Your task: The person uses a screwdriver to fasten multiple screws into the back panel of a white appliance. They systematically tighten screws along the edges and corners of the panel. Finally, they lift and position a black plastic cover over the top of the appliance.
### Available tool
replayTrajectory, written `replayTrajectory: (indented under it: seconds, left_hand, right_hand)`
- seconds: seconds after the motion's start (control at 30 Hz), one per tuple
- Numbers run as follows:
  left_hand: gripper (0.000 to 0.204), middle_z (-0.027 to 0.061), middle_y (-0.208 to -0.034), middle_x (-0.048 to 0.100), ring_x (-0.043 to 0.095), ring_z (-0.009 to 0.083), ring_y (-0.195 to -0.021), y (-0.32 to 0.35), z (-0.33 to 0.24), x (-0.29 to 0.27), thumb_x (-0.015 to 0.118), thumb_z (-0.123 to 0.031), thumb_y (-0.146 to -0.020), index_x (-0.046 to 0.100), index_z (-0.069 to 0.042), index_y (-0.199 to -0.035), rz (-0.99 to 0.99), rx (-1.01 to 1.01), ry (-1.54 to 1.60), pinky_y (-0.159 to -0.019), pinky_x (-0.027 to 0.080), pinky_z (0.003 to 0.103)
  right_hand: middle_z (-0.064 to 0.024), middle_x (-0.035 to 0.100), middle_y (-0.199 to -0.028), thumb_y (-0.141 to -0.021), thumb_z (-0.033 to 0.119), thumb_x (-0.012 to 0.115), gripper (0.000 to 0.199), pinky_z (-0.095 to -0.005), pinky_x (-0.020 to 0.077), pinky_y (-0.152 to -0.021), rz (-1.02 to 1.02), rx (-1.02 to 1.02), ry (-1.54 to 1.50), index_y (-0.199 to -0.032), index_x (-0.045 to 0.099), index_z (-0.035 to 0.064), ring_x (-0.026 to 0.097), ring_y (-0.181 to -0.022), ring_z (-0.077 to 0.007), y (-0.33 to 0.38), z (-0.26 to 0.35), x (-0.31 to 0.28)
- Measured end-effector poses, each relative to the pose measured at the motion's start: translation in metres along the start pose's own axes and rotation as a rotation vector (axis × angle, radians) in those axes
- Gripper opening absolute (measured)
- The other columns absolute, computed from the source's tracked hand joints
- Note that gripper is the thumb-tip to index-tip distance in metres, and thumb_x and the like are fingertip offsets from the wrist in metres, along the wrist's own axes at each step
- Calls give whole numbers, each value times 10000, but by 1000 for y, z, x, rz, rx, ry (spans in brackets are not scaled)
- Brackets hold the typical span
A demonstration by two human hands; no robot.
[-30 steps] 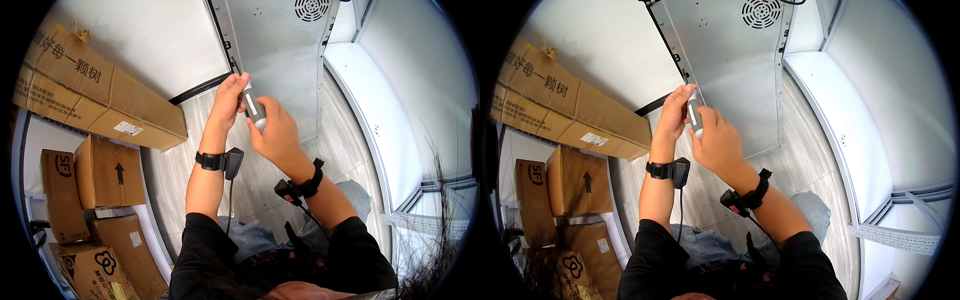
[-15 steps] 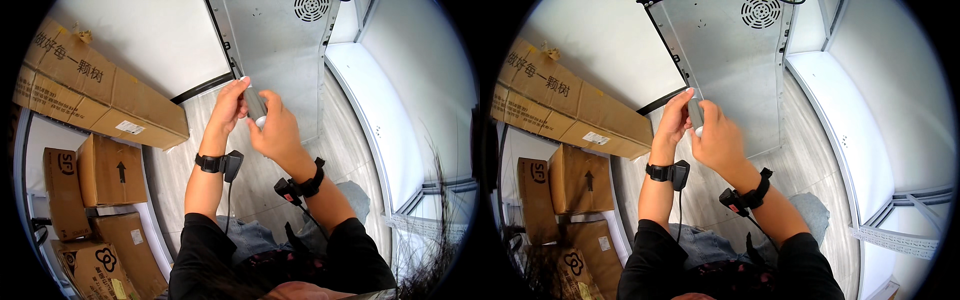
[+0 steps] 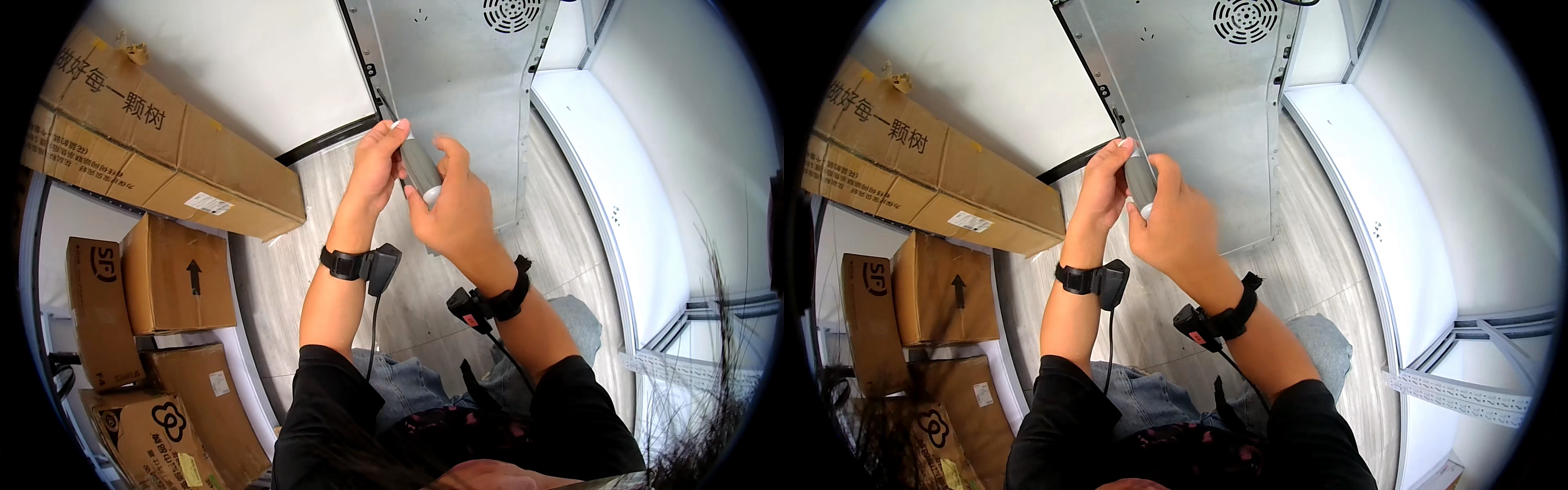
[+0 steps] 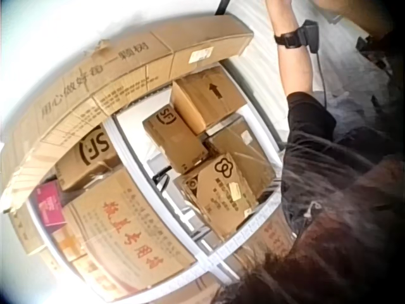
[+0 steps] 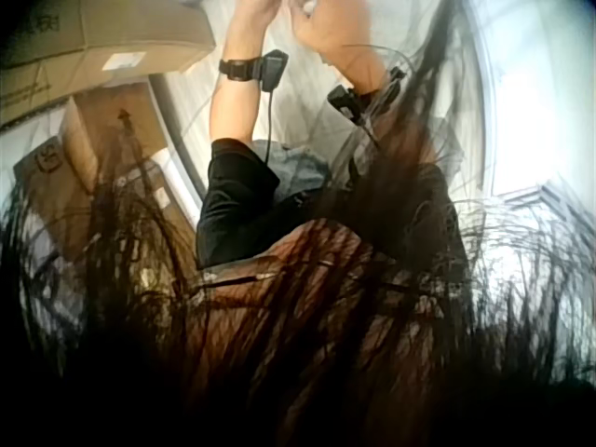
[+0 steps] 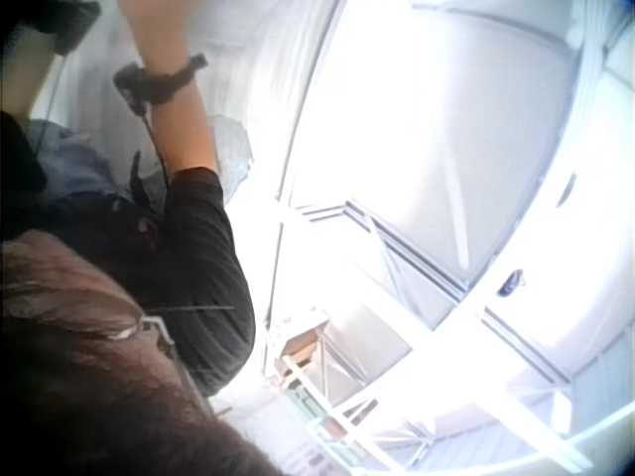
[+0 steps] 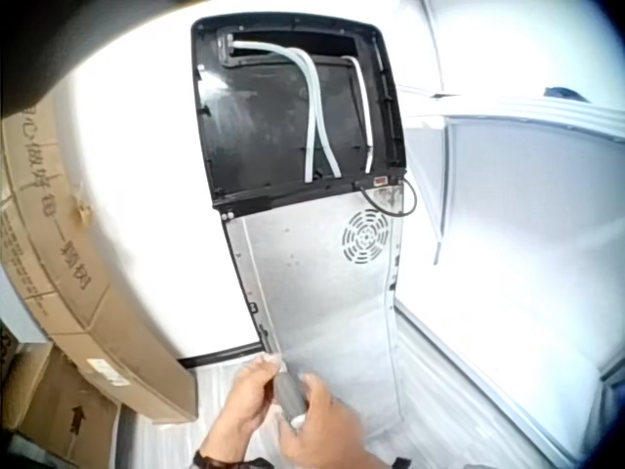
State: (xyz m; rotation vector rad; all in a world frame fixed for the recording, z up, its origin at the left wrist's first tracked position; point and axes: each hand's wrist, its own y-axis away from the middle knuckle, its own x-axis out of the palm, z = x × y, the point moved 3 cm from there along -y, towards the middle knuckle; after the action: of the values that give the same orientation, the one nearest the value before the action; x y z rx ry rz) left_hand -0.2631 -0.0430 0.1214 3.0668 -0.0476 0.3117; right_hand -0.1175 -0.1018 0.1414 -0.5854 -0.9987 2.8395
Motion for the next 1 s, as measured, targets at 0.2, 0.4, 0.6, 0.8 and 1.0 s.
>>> replayTrajectory:
  seconds: [0.2,0.4,0.6,0.8,1.0]
  left_hand:
    - [284,77,-864,629,575,121,-720,2,-7,9,502,-258,-921,558,-24,-1073,43,3,194,-634,474,254]
    - [206,46,-735,593,493,61,-526,3,-6,9,496,-218,-934,545,-28,-997,34,40,320,-448,374,197]
    - [225,9,-698,562,476,53,-500,-3,1,-3,564,-271,-906,558,-52,-956,-59,12,160,-412,352,193]
    - [245,49,-818,623,497,63,-525,2,-9,5,540,-248,-906,562,-38,-1030,6,-25,284,-485,427,204]
    - [214,14,-761,595,472,52,-505,1,-3,5,562,-242,-903,557,-46,-990,13,9,214,-457,401,189]
  right_hand:
    - [-163,598,-723,-790,255,671,362,-362,450,-476,106,188,4,-966,473,9,604,-579,-290,1,-6,5]
    - [-172,606,-799,-771,284,695,451,-387,467,-528,43,121,37,-1036,464,2,620,-627,-300,-2,3,-2]
    - [-154,607,-803,-731,300,729,516,-388,467,-539,95,-15,9,-1069,462,14,618,-624,-301,6,-2,8]
    - [-90,580,-599,-721,307,746,439,-325,426,-453,93,133,186,-973,498,46,565,-476,-247,4,-7,7]
    - [-127,608,-725,-743,328,712,468,-375,456,-501,133,173,210,-1030,490,32,611,-597,-291,0,-6,0]
